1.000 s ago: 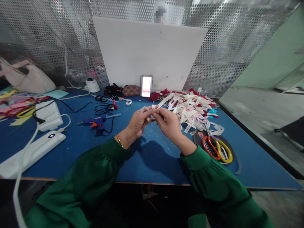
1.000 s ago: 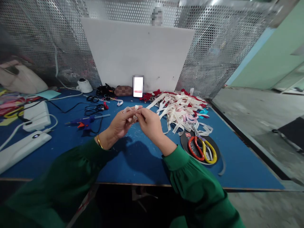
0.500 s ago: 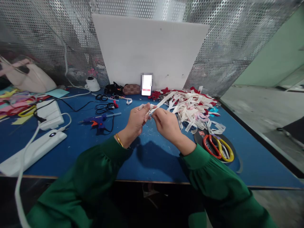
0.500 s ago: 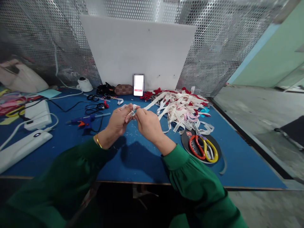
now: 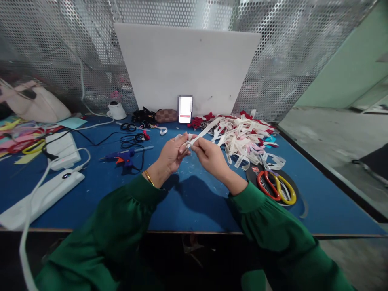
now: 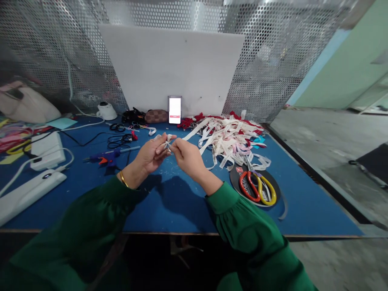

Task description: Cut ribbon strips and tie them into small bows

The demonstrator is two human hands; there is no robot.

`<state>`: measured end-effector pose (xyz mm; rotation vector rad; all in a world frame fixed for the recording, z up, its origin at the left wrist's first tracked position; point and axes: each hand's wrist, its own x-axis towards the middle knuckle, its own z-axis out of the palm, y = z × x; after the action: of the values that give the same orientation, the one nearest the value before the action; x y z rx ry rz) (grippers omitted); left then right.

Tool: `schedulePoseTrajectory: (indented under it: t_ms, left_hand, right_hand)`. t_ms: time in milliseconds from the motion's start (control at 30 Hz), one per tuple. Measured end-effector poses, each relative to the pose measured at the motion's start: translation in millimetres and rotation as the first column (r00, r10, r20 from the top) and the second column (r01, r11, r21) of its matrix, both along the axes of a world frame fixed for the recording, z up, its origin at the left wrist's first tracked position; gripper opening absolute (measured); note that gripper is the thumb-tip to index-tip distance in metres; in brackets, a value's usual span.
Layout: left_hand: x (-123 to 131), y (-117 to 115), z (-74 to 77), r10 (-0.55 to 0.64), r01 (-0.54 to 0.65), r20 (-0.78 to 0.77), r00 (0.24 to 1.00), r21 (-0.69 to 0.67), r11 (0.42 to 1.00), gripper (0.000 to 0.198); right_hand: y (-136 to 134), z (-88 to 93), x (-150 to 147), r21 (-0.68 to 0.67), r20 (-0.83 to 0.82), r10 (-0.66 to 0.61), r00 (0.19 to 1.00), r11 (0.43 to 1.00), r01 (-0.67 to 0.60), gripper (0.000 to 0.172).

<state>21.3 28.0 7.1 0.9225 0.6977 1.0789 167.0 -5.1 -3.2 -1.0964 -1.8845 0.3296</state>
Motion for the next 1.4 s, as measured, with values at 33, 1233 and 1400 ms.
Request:
schedulePoseTrajectory:
  t_ms: [33,1233,1400]
  left_hand:
    - [0,0,-0.5,0.006,-0.006,-0.014,1.0,0.017,1.0,0.034]
    - [8,-10,-16.5,0.477,-0.217,-0.344,0.809,0.579,0.786,0.046]
    - [10,-4,-20.5,0.322,-0.234,-0.244,0.915,0.33,0.914,0.048]
  right_hand:
    - [0,0.0,0,-0.043,-0.075,-0.009,0.997,0.999,0.006,0.024]
    - [-9,-19.4,-16,-0.109,-0.302,0.02,0.953,0.992,-0.056,0.031]
    - [-4,-21.5,-18,-0.149,-0.385,0.061,0.921,0.981,-0.127,0.032]
